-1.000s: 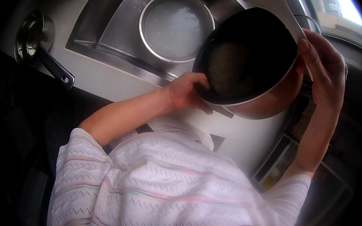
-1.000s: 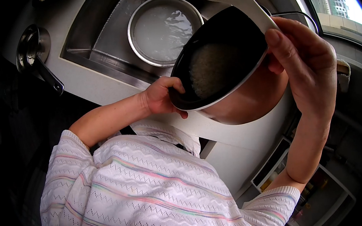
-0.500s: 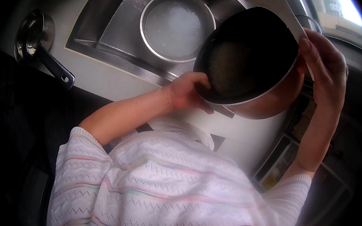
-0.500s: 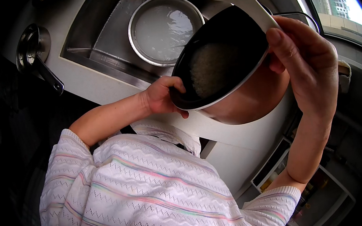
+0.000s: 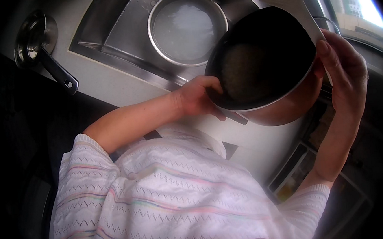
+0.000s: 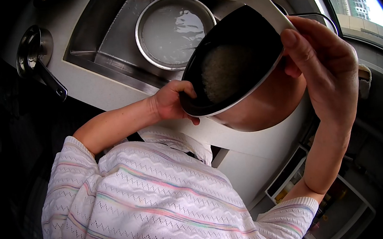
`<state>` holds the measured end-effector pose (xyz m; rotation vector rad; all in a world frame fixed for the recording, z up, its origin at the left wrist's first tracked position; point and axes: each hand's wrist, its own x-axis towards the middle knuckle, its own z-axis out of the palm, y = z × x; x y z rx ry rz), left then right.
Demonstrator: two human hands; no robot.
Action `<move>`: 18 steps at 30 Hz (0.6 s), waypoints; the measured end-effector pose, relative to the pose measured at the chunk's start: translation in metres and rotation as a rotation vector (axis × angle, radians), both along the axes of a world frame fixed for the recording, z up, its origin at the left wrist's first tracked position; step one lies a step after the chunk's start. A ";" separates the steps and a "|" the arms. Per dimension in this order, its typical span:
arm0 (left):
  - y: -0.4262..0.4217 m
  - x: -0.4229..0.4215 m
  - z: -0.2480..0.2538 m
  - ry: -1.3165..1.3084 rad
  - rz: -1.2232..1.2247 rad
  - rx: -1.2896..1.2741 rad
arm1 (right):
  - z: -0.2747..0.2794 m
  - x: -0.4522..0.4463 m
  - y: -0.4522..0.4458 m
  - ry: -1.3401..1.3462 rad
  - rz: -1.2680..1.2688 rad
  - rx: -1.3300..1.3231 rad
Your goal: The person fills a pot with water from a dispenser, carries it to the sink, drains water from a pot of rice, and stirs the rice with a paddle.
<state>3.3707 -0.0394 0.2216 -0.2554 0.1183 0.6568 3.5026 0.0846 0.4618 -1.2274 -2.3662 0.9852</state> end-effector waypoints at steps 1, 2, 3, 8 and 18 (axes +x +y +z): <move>0.000 0.000 0.000 -0.002 0.001 0.003 | 0.000 -0.001 0.000 0.002 0.006 0.000; 0.000 0.000 -0.001 -0.003 0.001 0.000 | 0.000 0.000 0.000 0.003 0.005 -0.005; 0.000 0.000 -0.001 -0.005 0.002 -0.003 | 0.000 0.000 0.000 0.004 0.004 -0.009; 0.000 0.000 -0.001 -0.020 0.004 0.006 | 0.001 -0.001 -0.001 0.000 -0.014 -0.016; -0.001 0.001 -0.006 -0.038 0.009 0.005 | 0.003 -0.007 -0.005 -0.011 0.000 -0.004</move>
